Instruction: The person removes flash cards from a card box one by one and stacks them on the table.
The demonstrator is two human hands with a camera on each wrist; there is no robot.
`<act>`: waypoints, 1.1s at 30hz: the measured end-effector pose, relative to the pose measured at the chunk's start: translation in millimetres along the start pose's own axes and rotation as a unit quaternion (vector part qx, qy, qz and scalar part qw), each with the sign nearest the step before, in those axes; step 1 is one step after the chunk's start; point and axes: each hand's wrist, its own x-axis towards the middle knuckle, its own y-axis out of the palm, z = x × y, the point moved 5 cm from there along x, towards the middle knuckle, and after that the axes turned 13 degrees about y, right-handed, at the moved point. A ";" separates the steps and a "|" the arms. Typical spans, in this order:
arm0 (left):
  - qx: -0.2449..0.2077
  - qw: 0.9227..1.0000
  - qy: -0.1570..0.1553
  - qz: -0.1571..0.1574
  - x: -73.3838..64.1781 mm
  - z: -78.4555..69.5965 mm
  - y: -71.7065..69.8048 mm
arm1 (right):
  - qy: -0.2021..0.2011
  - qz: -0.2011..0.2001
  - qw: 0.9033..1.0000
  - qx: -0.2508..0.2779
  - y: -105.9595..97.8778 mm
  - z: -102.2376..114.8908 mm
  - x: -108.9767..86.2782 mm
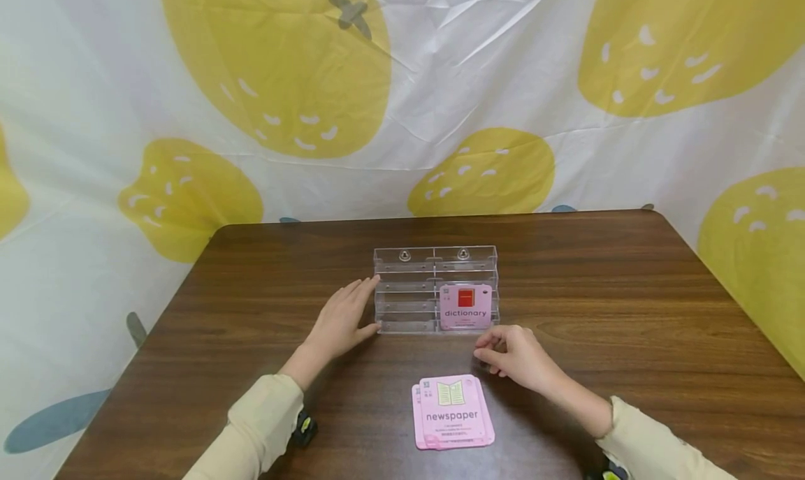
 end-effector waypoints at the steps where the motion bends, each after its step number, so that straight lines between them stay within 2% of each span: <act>1: -0.001 1.000 -0.001 0.000 -0.1 -0.1 -0.2 | -0.002 -0.005 1.000 -0.003 -1.7 0.6 1.0; 11: 0.001 1.000 -0.001 0.002 -0.1 -0.2 0.1 | -0.021 -0.024 0.999 -0.022 -14.4 4.8 12.2; 26: 0.002 1.000 -0.001 0.007 0.2 -0.1 -0.2 | -0.052 -0.076 0.993 -0.075 -35.7 14.0 25.4; 33: 0.005 1.000 0.002 0.006 0.2 0.1 0.1 | -0.061 -0.095 0.992 -0.051 -41.2 14.4 31.2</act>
